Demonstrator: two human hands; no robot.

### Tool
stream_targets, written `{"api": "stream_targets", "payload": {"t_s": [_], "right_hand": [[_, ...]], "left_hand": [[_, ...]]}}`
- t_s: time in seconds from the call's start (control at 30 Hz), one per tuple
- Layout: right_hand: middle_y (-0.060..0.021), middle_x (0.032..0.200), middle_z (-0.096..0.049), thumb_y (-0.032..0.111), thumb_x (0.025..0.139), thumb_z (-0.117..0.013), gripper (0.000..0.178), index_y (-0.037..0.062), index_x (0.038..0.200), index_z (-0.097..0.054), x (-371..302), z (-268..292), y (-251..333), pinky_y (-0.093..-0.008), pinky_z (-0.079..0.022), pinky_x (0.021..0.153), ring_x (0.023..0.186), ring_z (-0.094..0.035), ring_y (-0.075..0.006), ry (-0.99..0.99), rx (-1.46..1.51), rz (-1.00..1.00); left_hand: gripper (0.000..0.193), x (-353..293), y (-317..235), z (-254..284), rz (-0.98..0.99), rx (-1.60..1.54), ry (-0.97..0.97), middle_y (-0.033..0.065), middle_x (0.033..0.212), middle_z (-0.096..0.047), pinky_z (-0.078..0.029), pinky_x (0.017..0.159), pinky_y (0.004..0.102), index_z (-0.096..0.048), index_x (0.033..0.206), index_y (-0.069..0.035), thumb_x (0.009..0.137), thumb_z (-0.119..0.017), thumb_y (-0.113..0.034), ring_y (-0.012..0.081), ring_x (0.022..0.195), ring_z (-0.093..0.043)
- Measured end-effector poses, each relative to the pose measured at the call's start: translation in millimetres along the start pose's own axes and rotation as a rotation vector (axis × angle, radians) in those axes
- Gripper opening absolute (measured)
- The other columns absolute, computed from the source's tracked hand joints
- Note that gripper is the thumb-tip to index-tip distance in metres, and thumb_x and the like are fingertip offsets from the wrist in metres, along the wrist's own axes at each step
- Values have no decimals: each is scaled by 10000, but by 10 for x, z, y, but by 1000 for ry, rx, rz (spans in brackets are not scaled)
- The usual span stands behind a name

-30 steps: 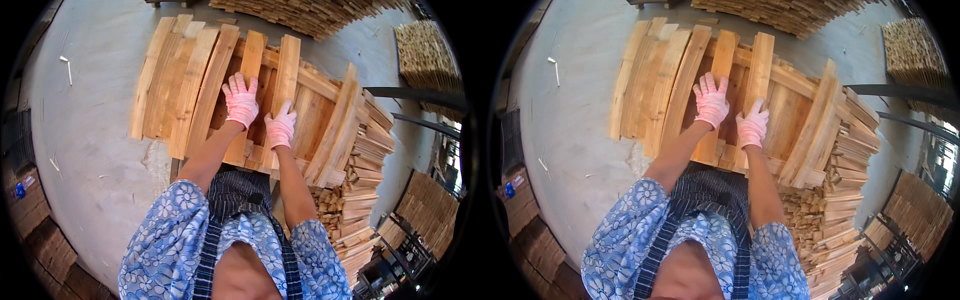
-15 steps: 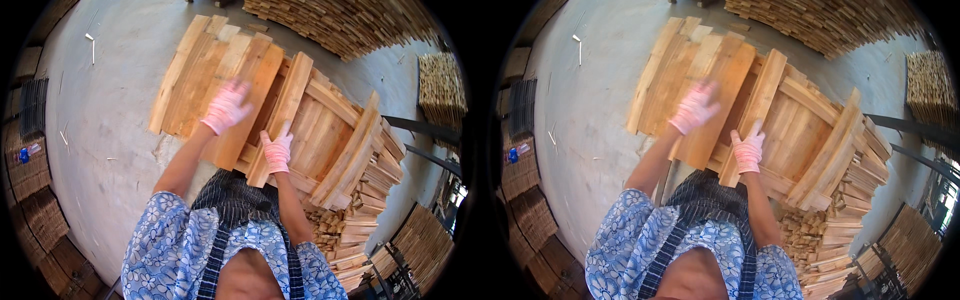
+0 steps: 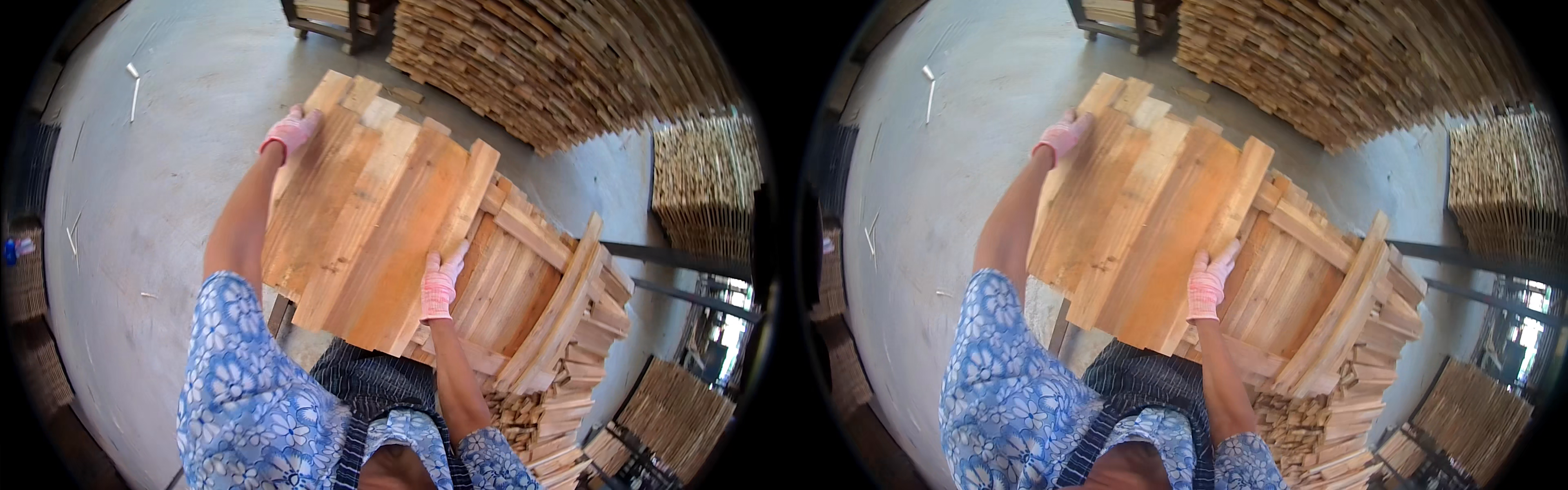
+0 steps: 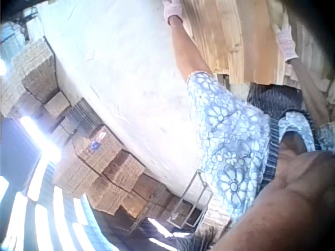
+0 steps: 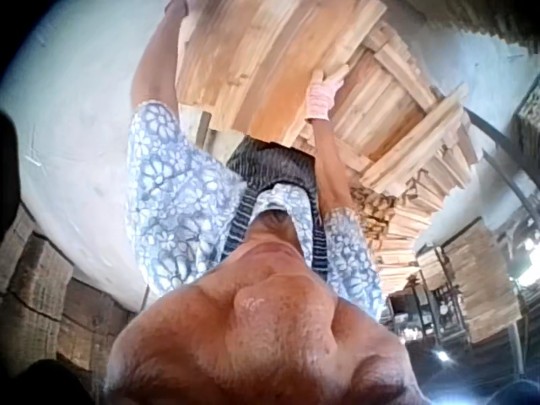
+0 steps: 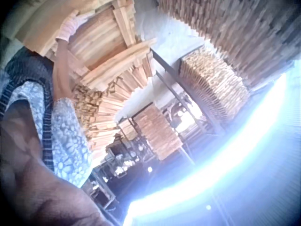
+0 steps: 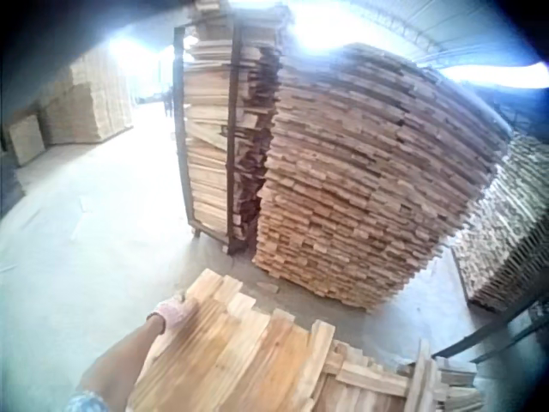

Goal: The person lifts stacks of wooden planks from a metal rack and places them onto a wooden pallet on the floor. They repeat this process, moving wood from the rack to the pallet and occasionally adjusting the planks on the pallet.

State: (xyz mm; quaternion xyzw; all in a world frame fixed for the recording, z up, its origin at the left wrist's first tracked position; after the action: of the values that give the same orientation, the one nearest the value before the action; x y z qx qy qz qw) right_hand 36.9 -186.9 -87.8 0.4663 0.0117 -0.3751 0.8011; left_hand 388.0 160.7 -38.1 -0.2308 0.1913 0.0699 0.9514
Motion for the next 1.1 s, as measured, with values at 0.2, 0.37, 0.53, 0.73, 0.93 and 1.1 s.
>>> {"api": "stream_targets", "payload": {"t_s": [0.2, 0.37, 0.53, 0.73, 0.93, 1.1], "right_hand": [[-319, 1641, -258, 340, 1005, -579, 934, 135, 1670, 45, -227, -11, -13, -473, -345, 1207, 1491, -353, -437, -13, -237, 16], [-301, 1482, -506, 356, 948, -662, 727, 35, 1547, -404, 62, 1290, -60, -464, -354, 1202, 1431, -434, -447, 186, -505, 375], [-273, 1486, -516, 576, 914, -652, 933, 66, 1615, -306, -15, 3833, -1549, -453, -432, 1111, 1344, -536, -381, -452, -869, -561], [-266, 1485, -540, 579, 932, -655, 952, 61, 1632, -271, -46, 3959, -2232, -420, -398, 1124, 1366, -528, -375, -290, -370, -356], [-267, 1409, -604, 532, 954, -660, 924, 121, 1655, -219, -54, 4528, -1850, -475, -477, 1025, 1216, -634, -415, -343, -298, -343], [-397, 1516, -421, 511, 925, -704, 1032, 171, 1677, -84, -7, 3618, -1790, -515, -421, 1108, 1343, -500, -542, -309, -726, -368]], "left_hand": [[807, 340, 332, -287, -188, -27, 96, 161, 1611, -430, -297, 1224, 370, -332, 1603, -55, 1014, -513, -576, 329, 1500, -383], [874, 454, 461, -230, -250, -262, 78, 164, 1655, -360, -265, 1236, 342, -270, 1637, -62, 1000, -594, -566, 301, 1529, -336], [868, 149, 759, -632, -83, -284, 222, 153, 1641, -394, -274, 1229, 367, -271, 1642, -89, 1005, -549, -609, 290, 1515, -364], [861, -235, 620, -518, -68, -176, -36, 205, 1610, -428, -305, 1211, 388, -302, 1616, -65, 1007, -509, -638, 359, 1487, -405], [874, -361, 523, -434, -121, -253, -36, 232, 1605, -424, -291, 1219, 382, -298, 1616, -43, 1012, -502, -640, 349, 1510, -378], [659, -19, 815, -475, -211, 115, -60, 253, 1621, -373, -332, 1210, 410, -322, 1611, -109, 1060, -473, -437, 389, 1510, -361]]}}
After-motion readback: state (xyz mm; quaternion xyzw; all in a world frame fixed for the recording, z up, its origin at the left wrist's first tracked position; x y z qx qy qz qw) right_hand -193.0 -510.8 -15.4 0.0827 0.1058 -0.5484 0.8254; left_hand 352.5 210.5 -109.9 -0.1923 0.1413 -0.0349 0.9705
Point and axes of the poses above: each hand's wrist, its own x-axis towards the middle knuckle, its own z-axis out of the back of the hand, y = z × x, the point moved 7 cm from there along x, towards the middle knuckle
